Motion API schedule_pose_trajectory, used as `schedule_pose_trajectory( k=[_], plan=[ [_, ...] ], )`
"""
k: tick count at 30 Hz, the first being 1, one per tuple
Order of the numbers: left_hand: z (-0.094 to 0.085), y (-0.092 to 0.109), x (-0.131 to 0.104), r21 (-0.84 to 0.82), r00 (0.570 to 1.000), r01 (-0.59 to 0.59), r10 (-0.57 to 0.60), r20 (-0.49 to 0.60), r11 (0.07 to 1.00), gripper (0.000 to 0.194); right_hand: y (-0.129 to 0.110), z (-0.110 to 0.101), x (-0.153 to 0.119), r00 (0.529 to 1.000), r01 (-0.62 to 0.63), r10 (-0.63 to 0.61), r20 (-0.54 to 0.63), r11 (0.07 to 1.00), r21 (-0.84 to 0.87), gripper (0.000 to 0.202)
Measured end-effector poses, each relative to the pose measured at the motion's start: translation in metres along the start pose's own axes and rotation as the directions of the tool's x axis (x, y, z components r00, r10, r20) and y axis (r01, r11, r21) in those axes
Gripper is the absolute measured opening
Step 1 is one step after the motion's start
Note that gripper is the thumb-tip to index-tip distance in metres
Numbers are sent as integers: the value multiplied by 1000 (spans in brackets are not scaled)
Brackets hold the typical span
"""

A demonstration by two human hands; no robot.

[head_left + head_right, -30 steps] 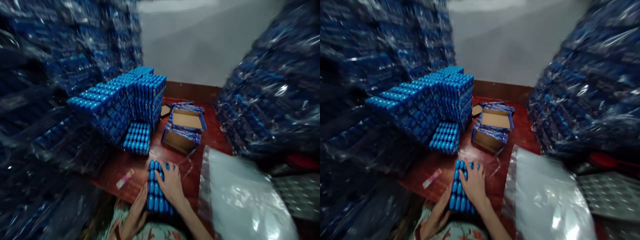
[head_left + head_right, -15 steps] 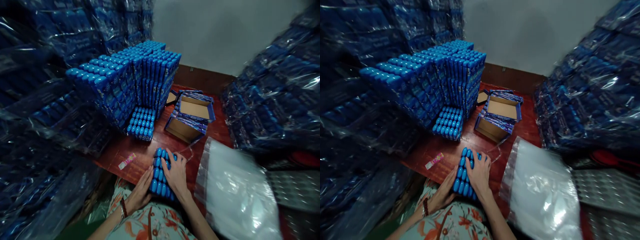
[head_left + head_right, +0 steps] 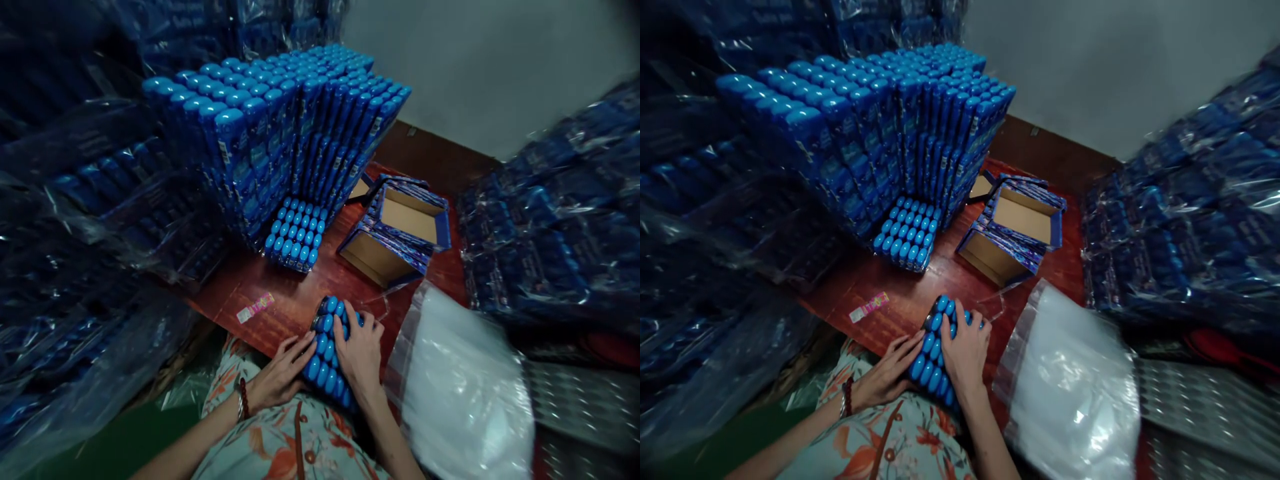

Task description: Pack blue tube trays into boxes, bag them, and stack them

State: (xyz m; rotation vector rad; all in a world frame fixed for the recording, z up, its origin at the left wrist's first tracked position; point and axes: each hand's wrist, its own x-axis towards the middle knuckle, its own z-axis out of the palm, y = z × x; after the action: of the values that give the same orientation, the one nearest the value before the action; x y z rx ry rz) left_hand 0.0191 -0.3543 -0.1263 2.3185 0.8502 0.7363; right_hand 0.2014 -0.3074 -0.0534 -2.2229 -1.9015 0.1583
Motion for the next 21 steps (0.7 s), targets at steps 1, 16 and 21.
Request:
schedule_pose_trajectory(
  k=[1,16,21],
  plan=[
    [-1,0,0,24,1000,7,-8,28,1000,75,-1,0,0,999,-19,20,45,999,-32,52],
    [-14,9,36,146,999,20,-13,-50,989,74,12,11,28,989,6,56,-140,913,408,51],
    [-11,5,33,103,996,21,-12,-88,994,69,71,9,56,764,-436,601,-235,750,498,76]
  ],
)
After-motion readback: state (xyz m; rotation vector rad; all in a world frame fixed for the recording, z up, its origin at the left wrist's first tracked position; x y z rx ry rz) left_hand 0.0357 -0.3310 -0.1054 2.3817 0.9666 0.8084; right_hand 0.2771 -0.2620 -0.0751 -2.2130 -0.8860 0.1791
